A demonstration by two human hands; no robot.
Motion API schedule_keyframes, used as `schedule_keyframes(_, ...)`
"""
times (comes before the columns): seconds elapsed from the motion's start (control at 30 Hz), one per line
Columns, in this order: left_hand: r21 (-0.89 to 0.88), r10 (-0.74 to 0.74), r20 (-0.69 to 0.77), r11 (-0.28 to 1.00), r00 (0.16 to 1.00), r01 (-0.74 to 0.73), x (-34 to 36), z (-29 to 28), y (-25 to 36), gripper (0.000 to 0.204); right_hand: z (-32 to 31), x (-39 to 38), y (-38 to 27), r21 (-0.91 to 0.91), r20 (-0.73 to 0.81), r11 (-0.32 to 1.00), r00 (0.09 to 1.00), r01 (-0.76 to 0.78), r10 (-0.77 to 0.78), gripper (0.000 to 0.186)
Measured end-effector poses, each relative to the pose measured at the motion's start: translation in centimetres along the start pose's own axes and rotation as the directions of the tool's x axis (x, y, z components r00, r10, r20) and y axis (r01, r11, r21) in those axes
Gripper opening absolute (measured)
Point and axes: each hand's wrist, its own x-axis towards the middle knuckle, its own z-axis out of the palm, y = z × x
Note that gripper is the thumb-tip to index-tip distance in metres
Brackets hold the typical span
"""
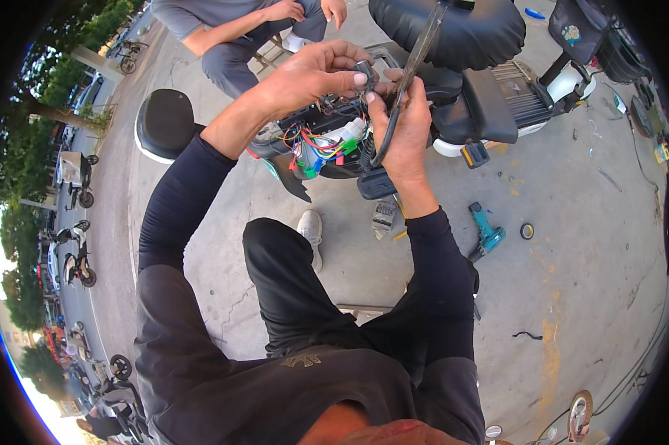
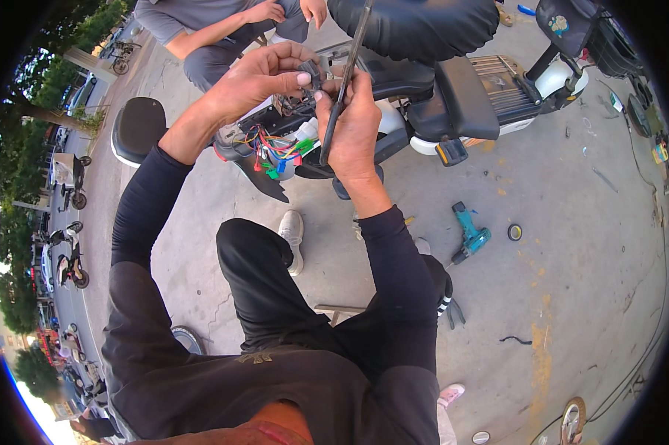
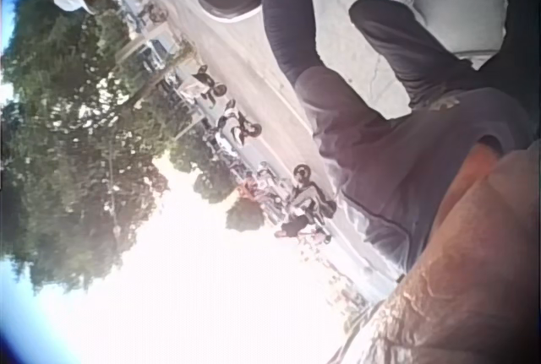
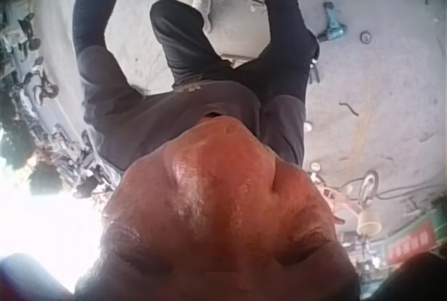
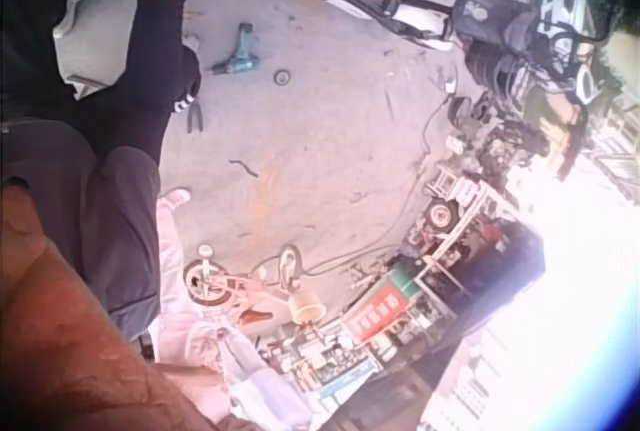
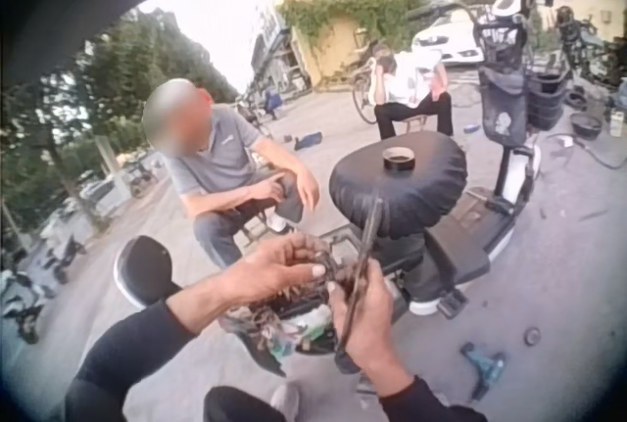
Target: The person repairs the wiring of an electric scooter. They strip the insulation from several colored wires using pliers and scissors, then twist the exposed ends together to form connections.
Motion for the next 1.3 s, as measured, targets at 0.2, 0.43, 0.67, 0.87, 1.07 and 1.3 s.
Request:
schedule_keyframes(0.2,-0.033,0.075,-0.028,0.997,0.997,-0.076,1.2,1.1,0.8,0.036,0.0,1.4,-0.1,0.099,-0.024,0.993,0.997,-0.069,0.072,0.033)
schedule_keyframes(0.43,-0.071,-0.069,-0.205,0.996,0.976,0.055,2.4,-1.6,-1.4,0.036,-0.6,1.1,2.1,0.041,0.103,0.979,0.975,-0.201,0.196,0.039)
schedule_keyframes(0.67,-0.020,-0.177,-0.188,0.984,0.966,0.177,2.2,-0.9,-2.2,0.047,0.3,1.0,1.1,-0.054,0.051,0.978,0.978,-0.200,0.203,0.037)
schedule_keyframes(0.87,0.182,-0.185,-0.119,0.962,0.975,0.205,2.7,-0.3,-1.9,0.046,-0.3,1.3,2.0,-0.003,0.052,0.992,0.991,-0.123,0.123,0.036)
schedule_keyframes(1.07,0.141,-0.207,-0.060,0.967,0.977,0.214,2.9,0.0,-3.1,0.032,-0.4,1.4,1.9,-0.122,0.046,0.990,0.996,-0.067,0.073,0.038)
schedule_keyframes(1.3,0.006,-0.348,-0.096,0.937,0.933,0.350,3.7,-0.2,-2.1,0.030,-5.2,-1.2,0.8,-0.599,0.145,0.777,0.981,0.192,-0.130,0.038)
